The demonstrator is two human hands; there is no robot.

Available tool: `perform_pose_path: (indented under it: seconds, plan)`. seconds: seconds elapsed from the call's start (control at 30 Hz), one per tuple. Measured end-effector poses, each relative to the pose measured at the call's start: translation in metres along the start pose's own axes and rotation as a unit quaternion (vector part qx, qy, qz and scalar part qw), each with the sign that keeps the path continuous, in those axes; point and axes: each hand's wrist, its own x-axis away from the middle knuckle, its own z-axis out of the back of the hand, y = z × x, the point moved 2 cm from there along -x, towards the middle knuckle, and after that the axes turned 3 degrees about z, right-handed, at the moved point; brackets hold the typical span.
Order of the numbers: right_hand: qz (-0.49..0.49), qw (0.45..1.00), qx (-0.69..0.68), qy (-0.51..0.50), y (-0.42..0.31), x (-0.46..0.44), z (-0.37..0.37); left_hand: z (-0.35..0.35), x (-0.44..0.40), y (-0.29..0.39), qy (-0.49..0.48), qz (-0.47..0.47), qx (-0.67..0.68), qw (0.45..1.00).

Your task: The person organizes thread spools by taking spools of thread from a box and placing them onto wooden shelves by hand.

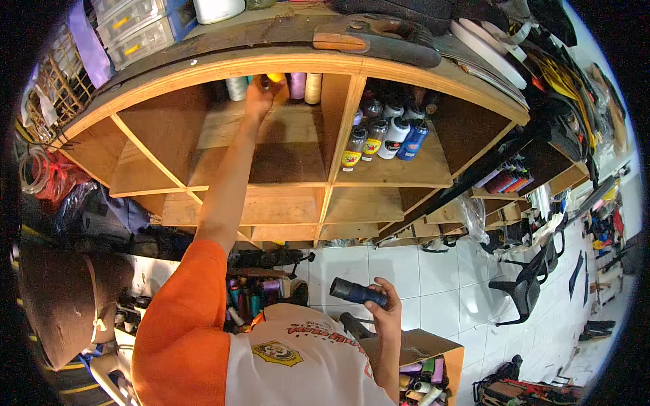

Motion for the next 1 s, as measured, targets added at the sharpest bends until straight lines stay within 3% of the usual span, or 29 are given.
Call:
perform_pose_path:
  seconds: [0.07, 0.17, 0.43, 0.57, 0.67, 0.7, 0.73, 0.77, 0.8, 0.87, 0.9, 1.0]
  plan:
    - [-0.019, 1.000, 0.013, 0.020, -0.001, 0.008, 0.005, -0.006, 0.013, 0.007, 0.005, 0.009, -0.010, 1.000]
    - [-0.005, 1.000, 0.017, -0.001, 0.011, -0.007, -0.002, 0.003, 0.011, 0.034, 0.064, -0.096, -0.245, 0.963]
    - [-0.012, 0.998, 0.056, 0.027, -0.003, -0.005, -0.012, -0.002, 0.018, 0.011, 0.102, -0.057, -0.181, 0.976]
    - [0.000, 0.991, 0.135, 0.020, -0.008, -0.011, -0.019, 0.003, 0.039, 0.032, 0.163, -0.087, -0.234, 0.954]
    - [0.036, 0.967, 0.253, 0.019, -0.027, -0.026, -0.046, 0.016, 0.093, 0.088, 0.061, 0.010, -0.205, 0.977]
    - [0.068, 0.956, 0.285, 0.012, -0.032, -0.033, -0.054, 0.022, 0.121, 0.110, -0.120, 0.078, -0.080, 0.986]
    - [0.100, 0.943, 0.317, 0.005, -0.037, -0.041, -0.063, 0.021, 0.157, 0.143, -0.163, 0.026, -0.077, 0.983]
    - [0.131, 0.929, 0.346, -0.002, -0.042, -0.048, -0.072, 0.023, 0.191, 0.167, -0.278, 0.069, -0.040, 0.957]
    - [0.163, 0.911, 0.380, -0.016, -0.051, -0.055, -0.086, 0.023, 0.216, 0.174, -0.344, -0.127, -0.051, 0.929]
    - [0.205, 0.878, 0.431, -0.044, -0.075, -0.066, -0.121, 0.034, 0.254, 0.217, -0.413, -0.080, -0.128, 0.898]
    - [0.221, 0.876, 0.424, -0.067, -0.081, -0.070, -0.136, 0.036, 0.263, 0.224, -0.398, -0.140, -0.151, 0.894]
    - [0.270, 0.849, 0.443, -0.101, -0.086, -0.082, -0.168, 0.048, 0.270, 0.225, -0.277, -0.161, -0.228, 0.920]
